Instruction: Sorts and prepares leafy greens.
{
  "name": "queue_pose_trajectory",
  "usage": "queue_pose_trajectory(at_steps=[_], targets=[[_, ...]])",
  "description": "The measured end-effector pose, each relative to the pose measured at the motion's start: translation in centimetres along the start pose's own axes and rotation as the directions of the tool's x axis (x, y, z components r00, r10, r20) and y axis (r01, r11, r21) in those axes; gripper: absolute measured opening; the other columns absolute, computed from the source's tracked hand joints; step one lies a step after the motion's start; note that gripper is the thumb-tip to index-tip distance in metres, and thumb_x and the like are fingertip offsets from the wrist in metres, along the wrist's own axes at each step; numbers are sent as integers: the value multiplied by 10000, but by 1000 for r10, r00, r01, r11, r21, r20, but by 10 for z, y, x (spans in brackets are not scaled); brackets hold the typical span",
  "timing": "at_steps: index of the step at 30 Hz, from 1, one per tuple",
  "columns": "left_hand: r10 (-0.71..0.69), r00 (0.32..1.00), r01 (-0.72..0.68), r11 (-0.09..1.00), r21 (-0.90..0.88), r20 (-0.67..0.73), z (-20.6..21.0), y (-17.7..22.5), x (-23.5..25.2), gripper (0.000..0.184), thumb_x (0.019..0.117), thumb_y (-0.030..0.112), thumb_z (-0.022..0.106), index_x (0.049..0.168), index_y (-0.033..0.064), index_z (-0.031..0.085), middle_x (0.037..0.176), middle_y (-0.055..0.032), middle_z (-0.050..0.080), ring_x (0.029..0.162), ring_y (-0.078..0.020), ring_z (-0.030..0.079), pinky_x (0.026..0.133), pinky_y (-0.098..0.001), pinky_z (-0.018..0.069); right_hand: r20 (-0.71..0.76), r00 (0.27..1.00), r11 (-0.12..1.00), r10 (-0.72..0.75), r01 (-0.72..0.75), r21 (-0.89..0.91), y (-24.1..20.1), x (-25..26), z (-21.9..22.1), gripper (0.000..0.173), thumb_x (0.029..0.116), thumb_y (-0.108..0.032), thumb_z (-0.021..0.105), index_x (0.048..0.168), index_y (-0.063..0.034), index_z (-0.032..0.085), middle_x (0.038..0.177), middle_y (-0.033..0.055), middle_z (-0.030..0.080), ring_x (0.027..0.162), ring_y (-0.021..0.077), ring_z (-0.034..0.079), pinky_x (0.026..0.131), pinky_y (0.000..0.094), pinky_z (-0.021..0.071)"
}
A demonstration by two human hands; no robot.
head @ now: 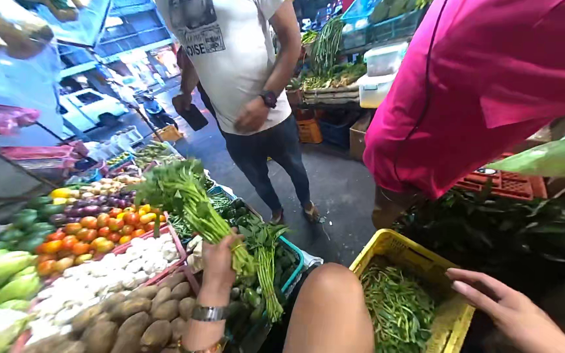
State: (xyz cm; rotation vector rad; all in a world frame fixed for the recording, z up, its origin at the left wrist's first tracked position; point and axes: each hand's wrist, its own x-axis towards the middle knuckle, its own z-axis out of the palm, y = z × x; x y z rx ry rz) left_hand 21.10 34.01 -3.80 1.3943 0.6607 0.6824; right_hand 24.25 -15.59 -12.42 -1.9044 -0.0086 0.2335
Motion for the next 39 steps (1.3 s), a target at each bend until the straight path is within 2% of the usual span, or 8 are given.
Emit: queue_pose_trajectory(at_steps=[5,10,16,20,26,31,34,39], targets=[[37,895,209,846,-491,444,84,46,-104,238,1063,122,441,1268,21,505,954,-118,693,771,-205,707,695,-371,626,-11,999,996,39,-40,-80,-11,-20,-27,464,1026,-280,590,1376,24,577,1355,233,604,1196,257,625,1014,451,517],[121,654,407,775,-483,747,159,30,-146,311,943,16,623,1221,-20,489,922,-177,658,729,-267,697,669,-415,627,-120,991,991,-55,69,116,-23,-35,-26,370,1029,-216,576,1335,-10,600,1300,115,656,1142,166,667,989,371,567],[84,540,175,962,-209,837,180,-24,-190,612,847,-41,749,1342,-62,390,1037,-229,699,813,-304,731,716,-422,643,-331,930,930,-161,255,266,-14,-36,-9,281,990,-277,635,1190,-96,713,1155,39,738,1029,186,716,911,363,609],[170,459,-64,985,-159,872,172,-61,-210,740,794,47,853,1373,-68,406,1097,-148,709,959,-218,734,855,-373,644,-397,902,909,-172,300,288,-26,-38,-10,259,984,-269,646,1146,-75,702,1098,37,735,1014,155,707,919,356,600],[37,237,-227,974,18,971,163,-72,-218,801,884,79,753,1487,-93,256,1272,-160,609,1111,-173,674,952,-340,606,-497,855,889,-147,334,312,-33,-41,0,155,958,-187,684,1103,-142,717,1000,-13,727,866,106,697,761,287,616],[-122,189,-226,960,164,974,164,-77,-223,768,925,129,735,1495,-61,257,1187,-146,656,964,-210,728,833,-378,658,-566,820,965,-84,208,158,-31,-45,-4,210,1045,-352,582,1060,-185,709,935,-54,711,833,68,681,700,275,591],[-145,191,-230,955,188,971,166,-78,-222,748,927,120,729,1495,-48,272,1194,-148,649,960,-212,725,821,-380,658,-521,850,992,-71,113,48,-30,-48,-6,246,976,-435,678,1063,-206,693,886,-69,702,768,61,678,650,278,595],[-137,221,-266,944,195,966,169,-75,-218,746,928,118,726,1502,-43,278,1216,-136,642,1032,-171,702,886,-338,630,-491,846,963,-208,88,-256,-31,-50,-2,161,943,-302,741,1064,-203,702,932,-89,709,822,15,685,731,249,610]])
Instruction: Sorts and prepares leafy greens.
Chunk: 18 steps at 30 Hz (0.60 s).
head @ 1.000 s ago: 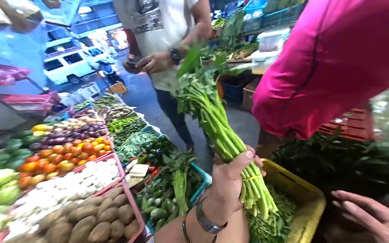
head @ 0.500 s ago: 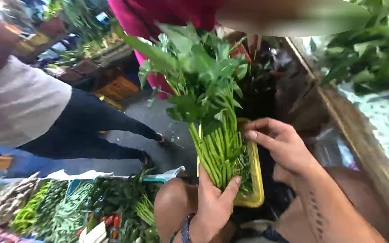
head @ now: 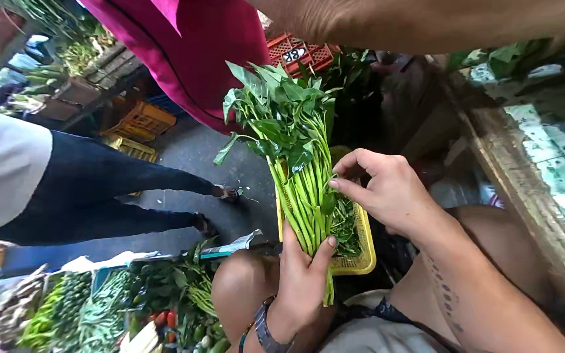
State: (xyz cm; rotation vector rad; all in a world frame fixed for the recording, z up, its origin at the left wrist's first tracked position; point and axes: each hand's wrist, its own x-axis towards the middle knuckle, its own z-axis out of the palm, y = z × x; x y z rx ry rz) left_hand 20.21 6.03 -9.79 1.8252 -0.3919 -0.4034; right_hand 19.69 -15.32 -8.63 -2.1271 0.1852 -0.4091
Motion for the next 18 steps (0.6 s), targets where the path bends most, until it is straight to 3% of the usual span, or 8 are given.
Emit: queue_pose_trajectory(at_steps=[3,6,10,13,16,18], targets=[[-24,999,22,999,-26,-45,-4,1,1,766,932,118,728,1516,-37,258,1174,-135,660,985,-182,717,853,-345,642,-20,989,989,-145,145,-13,1,-2,3,115,923,-281,731,958,-173,713,1070,-44,677,948,51,658,799,267,593],[-44,997,41,998,-53,-61,-10,0,1,759,939,107,714,1518,-33,245,1136,-140,671,935,-196,727,821,-357,649,-60,942,943,-331,333,24,-4,-3,11,121,903,-218,708,836,-118,715,1259,28,685,1178,151,629,984,340,547],[-45,998,42,997,-65,-47,-15,-2,-3,769,945,98,710,1533,-34,232,1176,-147,661,960,-196,724,836,-357,648,-78,875,877,-478,470,-105,-7,-7,35,179,919,-161,671,759,-84,686,1214,54,730,1190,216,657,991,393,556],[-52,997,48,996,-74,-51,-16,-4,-5,767,942,89,708,1528,-37,230,1161,-149,658,929,-201,726,807,-359,652,-86,857,859,-509,499,-112,-6,-10,46,189,922,-147,671,742,-87,664,1198,61,735,1191,220,658,993,379,559],[-39,999,37,997,-63,-38,-19,-5,-7,777,938,93,725,1527,-42,237,1202,-153,646,988,-196,715,856,-354,642,-141,912,895,-386,407,185,-9,-11,40,99,915,-113,679,828,-66,687,1239,73,717,1139,170,679,945,339,587],[-40,999,40,999,8,-16,-20,-7,-7,788,925,137,747,1519,-44,263,1230,-138,649,1030,-166,708,890,-335,632,-174,950,806,-258,311,503,-13,-11,30,14,955,-85,632,958,-75,622,1257,93,706,1101,208,710,894,368,630]])
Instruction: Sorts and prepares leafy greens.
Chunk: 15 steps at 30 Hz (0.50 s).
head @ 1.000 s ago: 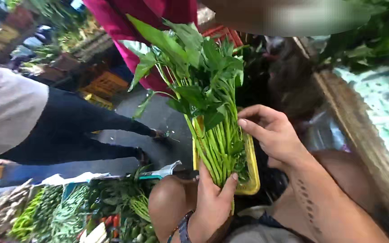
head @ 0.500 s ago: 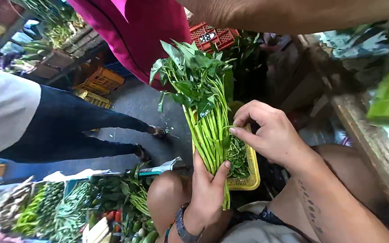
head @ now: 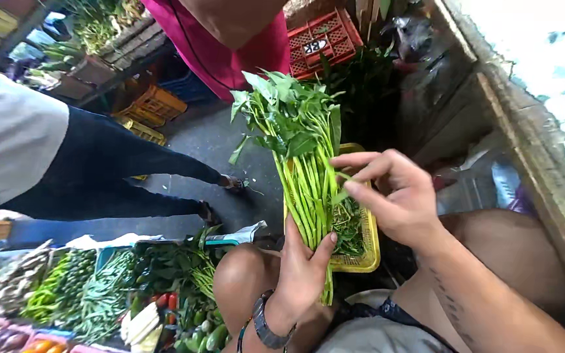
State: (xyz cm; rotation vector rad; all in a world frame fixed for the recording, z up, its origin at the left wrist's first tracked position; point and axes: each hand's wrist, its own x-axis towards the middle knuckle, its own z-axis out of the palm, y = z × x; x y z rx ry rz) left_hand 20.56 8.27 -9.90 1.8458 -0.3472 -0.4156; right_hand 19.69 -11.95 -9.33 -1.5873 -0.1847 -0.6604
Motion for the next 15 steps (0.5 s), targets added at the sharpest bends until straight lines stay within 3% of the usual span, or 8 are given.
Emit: queue_pose_trajectory(at_steps=[3,7,9,11,12,13,14,15], targets=[[-36,998,32,997,73,47,0,-3,-1,786,923,190,756,1520,-26,293,1238,-114,654,1058,-144,695,911,-328,620,-75,997,939,14,13,343,-19,5,-19,69,1043,-169,531,1081,-139,580,1207,145,711,1039,320,727,879,462,635],[-121,991,114,984,138,48,0,-2,1,784,924,232,751,1535,10,312,1278,-95,648,1122,-116,669,967,-317,589,-205,966,929,-159,216,299,-38,8,-47,78,1045,-210,552,1087,-156,589,1115,138,738,1029,352,731,912,509,624],[-133,990,126,983,131,43,0,-3,1,787,927,231,754,1540,21,306,1269,-97,653,1091,-128,686,943,-328,605,-211,969,982,-126,152,111,-34,9,-48,60,1041,-197,563,1089,-164,578,1077,60,745,990,263,742,896,447,635],[-128,991,121,978,167,28,0,-4,1,812,921,250,762,1550,25,300,1287,-103,645,1103,-132,681,952,-340,600,-168,984,954,64,-110,-279,-26,5,-43,103,1016,-226,620,1060,-133,609,977,-32,718,879,106,712,791,320,628],[-122,992,116,973,198,17,1,-4,0,824,913,259,766,1551,24,301,1303,-102,638,1134,-122,666,978,-335,583,-116,970,841,211,-241,-484,-21,3,-40,179,1003,-306,648,1030,-130,667,927,-25,695,814,97,679,722,337,597],[-106,994,102,969,225,4,2,-5,0,834,910,265,771,1552,16,301,1320,-106,629,1159,-116,652,999,-329,570,-50,928,716,370,-319,-620,-17,3,-36,260,996,-398,656,1031,-148,718,921,8,703,807,156,679,707,433,577],[-86,996,85,964,251,-8,3,-6,0,841,906,271,774,1552,10,304,1336,-111,620,1179,-115,641,1015,-326,559,2,867,631,498,-360,-687,-14,4,-32,329,990,-481,648,1078,-179,744,980,23,721,867,200,694,754,505,574],[-67,998,69,957,282,-19,4,-6,-1,851,903,279,776,1554,3,303,1356,-122,607,1201,-120,628,1032,-328,544,11,834,601,552,-388,-699,-11,4,-26,373,982,-535,632,1106,-201,744,1008,11,725,887,195,700,770,511,576]])
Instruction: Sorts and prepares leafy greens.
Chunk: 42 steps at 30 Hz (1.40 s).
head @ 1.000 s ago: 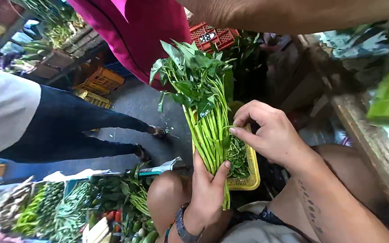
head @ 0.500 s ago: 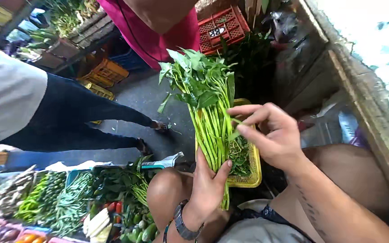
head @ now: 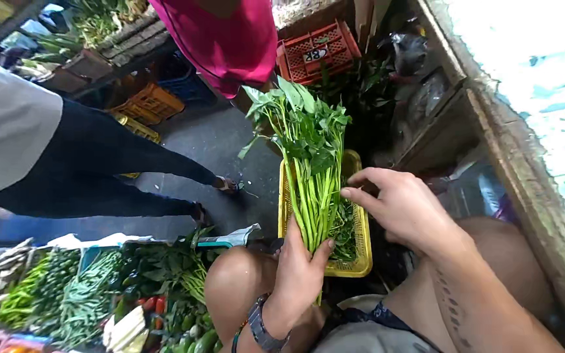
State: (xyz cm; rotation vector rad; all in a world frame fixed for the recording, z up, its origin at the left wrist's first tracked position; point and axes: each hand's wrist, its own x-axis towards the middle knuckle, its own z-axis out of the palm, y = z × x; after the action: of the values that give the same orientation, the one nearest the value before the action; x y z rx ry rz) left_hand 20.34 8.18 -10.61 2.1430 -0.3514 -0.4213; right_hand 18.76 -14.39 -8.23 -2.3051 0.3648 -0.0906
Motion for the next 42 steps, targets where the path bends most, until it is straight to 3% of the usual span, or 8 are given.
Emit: queue_pose_trajectory(at_steps=[7,12,17,21,23,30,39,42], targets=[[43,999,-43,996,74,1,3,-2,2,854,893,291,782,1557,12,323,1402,-135,577,1218,-133,618,1037,-335,537,86,995,952,58,-81,295,-6,8,20,274,987,-425,675,955,-153,678,766,-14,661,672,114,646,627,346,560],[-19,1000,19,999,-44,7,-5,2,15,816,911,270,769,1546,16,325,1375,-122,601,1230,-131,616,1061,-342,530,382,802,608,-459,-30,793,-9,-20,-20,233,992,-346,661,877,-144,637,673,-65,599,565,15,556,515,180,480],[-109,992,93,974,-204,-66,-13,6,16,800,923,243,759,1552,19,317,1344,-122,626,1187,-122,646,1025,-327,556,-104,850,198,-517,237,951,2,-24,-35,201,1009,-353,629,1006,-174,721,741,-60,659,634,64,626,634,253,574],[-86,991,54,958,-282,-101,-15,6,14,805,951,247,729,1575,40,264,1289,-119,641,1086,-142,688,936,-332,605,-13,999,751,-50,46,659,9,-2,-17,158,1040,-253,511,969,-151,609,759,5,667,660,125,664,639,297,599],[-55,990,17,958,-285,-128,-12,5,11,755,977,268,693,1565,28,285,1271,-122,645,1068,-140,690,921,-333,610,188,973,981,133,-157,116,5,5,-2,401,1031,-401,602,1270,-81,646,1128,122,716,1026,279,700,910,520,562],[50,996,-67,971,-228,-80,-5,2,7,779,942,196,734,1552,-18,300,1342,-134,612,1174,-125,645,1014,-299,561,-5,986,980,-167,166,112,-30,-13,45,408,989,-511,620,1134,-143,724,1041,19,682,775,107,657,689,333,583],[84,996,-91,973,-214,-42,-4,2,9,798,898,254,792,1519,-20,372,1314,-109,636,1164,-131,653,1006,-314,574,-541,838,593,66,403,697,13,-2,-32,124,1090,-154,443,1164,-138,541,1048,-17,690,860,145,711,816,359,636],[88,994,-103,960,-261,-69,-5,3,10,718,940,216,747,1510,-25,383,1280,-111,658,1123,-146,678,974,-324,596,-513,848,699,132,287,655,26,2,-47,88,1068,-187,529,1149,-159,552,931,-69,687,759,69,683,717,260,614]])
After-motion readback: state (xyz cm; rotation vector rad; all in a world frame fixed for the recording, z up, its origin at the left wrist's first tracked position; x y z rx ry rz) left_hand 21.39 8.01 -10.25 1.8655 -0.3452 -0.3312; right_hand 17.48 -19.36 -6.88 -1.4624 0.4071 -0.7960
